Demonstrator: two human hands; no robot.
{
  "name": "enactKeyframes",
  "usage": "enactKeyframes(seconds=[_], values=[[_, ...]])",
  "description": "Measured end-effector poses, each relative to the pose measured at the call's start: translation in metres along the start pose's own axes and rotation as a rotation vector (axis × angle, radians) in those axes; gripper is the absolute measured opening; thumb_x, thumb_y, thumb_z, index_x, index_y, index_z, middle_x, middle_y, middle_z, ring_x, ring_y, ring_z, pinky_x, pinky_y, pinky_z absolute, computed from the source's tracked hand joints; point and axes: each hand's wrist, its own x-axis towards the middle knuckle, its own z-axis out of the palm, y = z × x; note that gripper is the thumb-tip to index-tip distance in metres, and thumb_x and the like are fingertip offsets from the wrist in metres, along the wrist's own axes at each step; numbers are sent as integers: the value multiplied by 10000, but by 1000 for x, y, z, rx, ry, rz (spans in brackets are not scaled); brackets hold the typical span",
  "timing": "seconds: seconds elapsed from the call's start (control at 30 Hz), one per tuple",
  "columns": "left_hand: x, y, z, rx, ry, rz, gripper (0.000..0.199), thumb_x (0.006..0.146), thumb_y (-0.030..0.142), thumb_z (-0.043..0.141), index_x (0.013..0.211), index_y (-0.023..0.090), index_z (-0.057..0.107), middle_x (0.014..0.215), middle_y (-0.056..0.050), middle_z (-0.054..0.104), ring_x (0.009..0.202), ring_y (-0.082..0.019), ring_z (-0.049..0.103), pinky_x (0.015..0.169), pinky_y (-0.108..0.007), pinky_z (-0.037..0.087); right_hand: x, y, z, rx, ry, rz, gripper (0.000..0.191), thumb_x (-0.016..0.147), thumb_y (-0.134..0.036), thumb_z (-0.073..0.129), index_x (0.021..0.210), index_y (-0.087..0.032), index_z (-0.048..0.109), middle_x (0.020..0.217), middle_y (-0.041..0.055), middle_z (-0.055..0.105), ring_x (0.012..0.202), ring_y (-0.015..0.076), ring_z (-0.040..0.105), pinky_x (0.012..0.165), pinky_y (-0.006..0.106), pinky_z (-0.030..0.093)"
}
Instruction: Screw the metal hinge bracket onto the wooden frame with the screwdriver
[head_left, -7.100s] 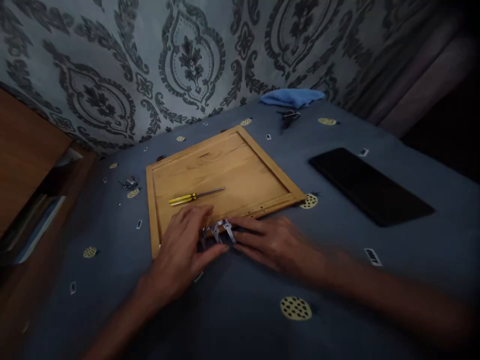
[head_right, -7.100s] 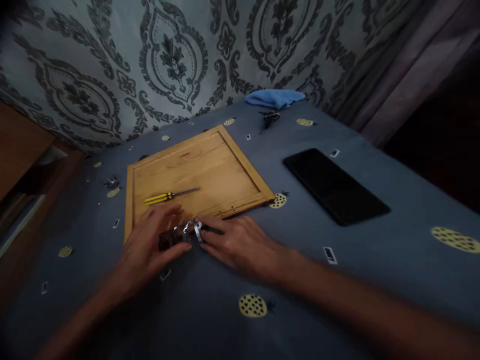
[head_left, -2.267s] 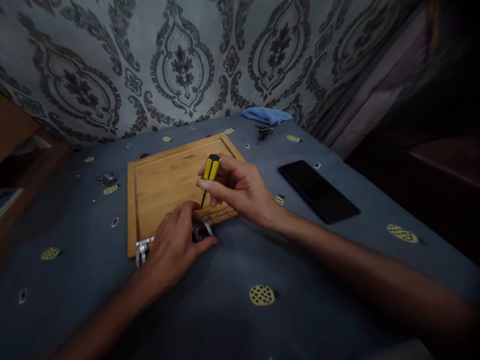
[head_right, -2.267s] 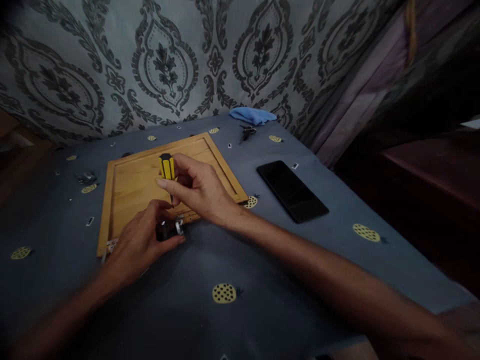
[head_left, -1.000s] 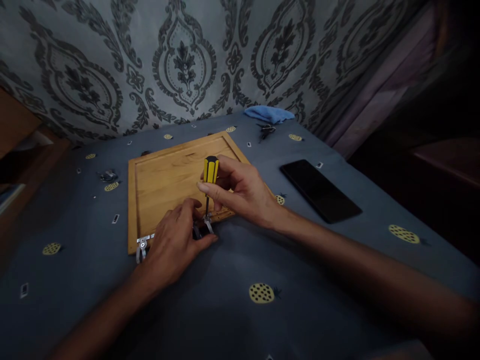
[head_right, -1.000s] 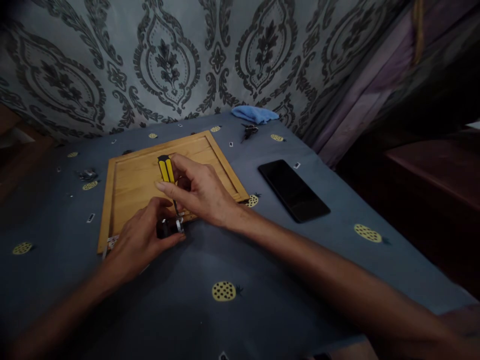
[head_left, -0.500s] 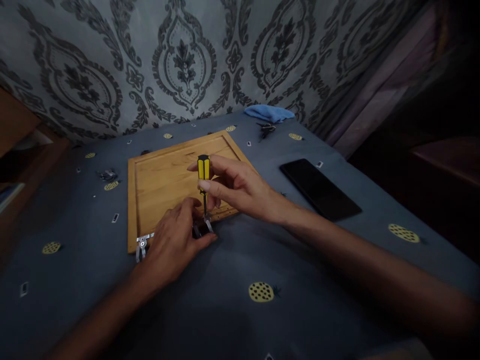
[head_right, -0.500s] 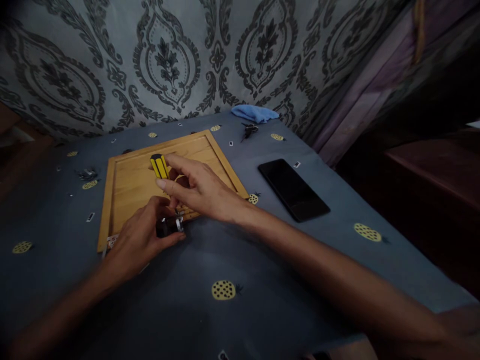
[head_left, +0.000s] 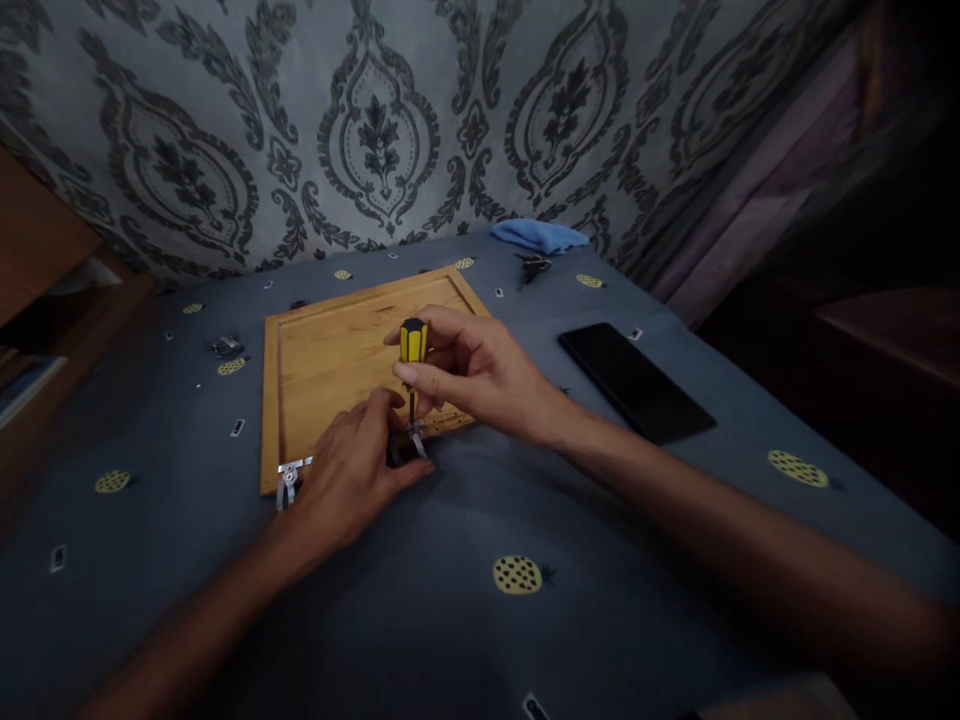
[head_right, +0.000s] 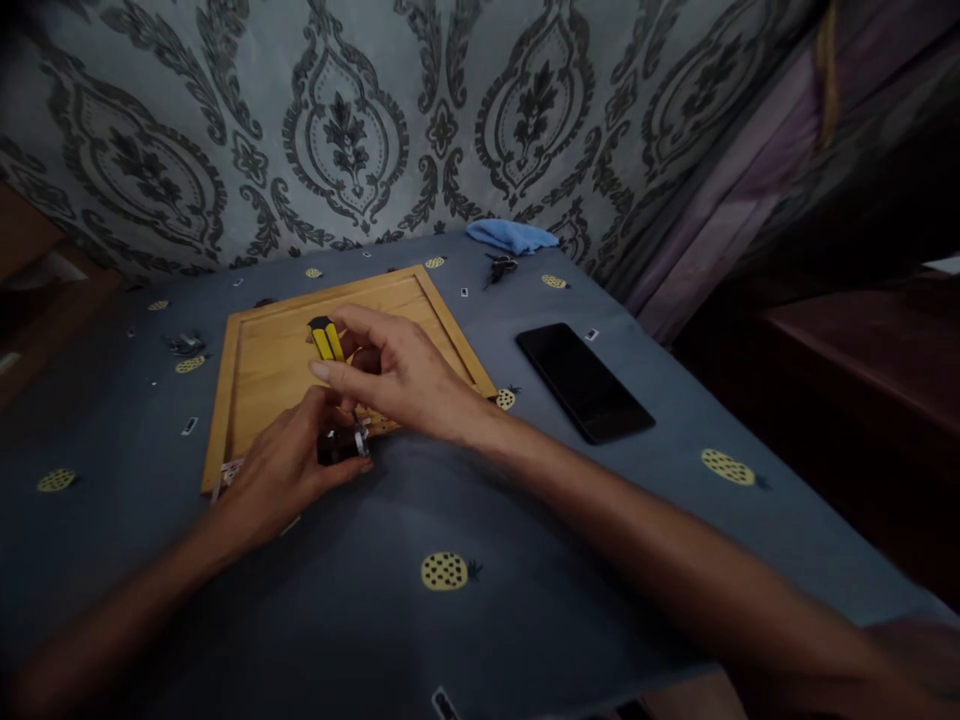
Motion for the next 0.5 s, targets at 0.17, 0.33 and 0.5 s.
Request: enactKeyframes(seconds=[0.17, 0.33, 0.5], values=[[-1, -1, 0, 1, 10, 10, 356, 829, 281, 743, 1037, 242, 458, 999, -33, 685, 921, -272, 657, 779, -402, 469, -1, -1, 1, -20, -20, -39, 332, 934, -479, 730, 932, -184, 576, 745, -52, 563, 611, 108, 656, 552, 239, 507], [-1, -4, 2, -17, 25, 37, 429, 824, 280, 775, 1116, 252, 462, 1056, -30, 706, 983, -270, 667, 850, -420, 491, -2, -2, 1, -88, 135, -96, 362, 913, -504, 757, 912, -202, 556, 753, -53, 583, 557, 87, 630, 504, 223, 491], [0, -2, 1, -19, 12, 1, 438, 802, 259, 794, 1106, 241, 479, 1062, -38, 715, 1002, -276, 678, 857, -429, 500, -2, -5, 0, -110, 94, -84, 384, 926, -515, 737, 867, -203, 522, 748, -64, 550, 537, 72, 614, 488, 211, 473]])
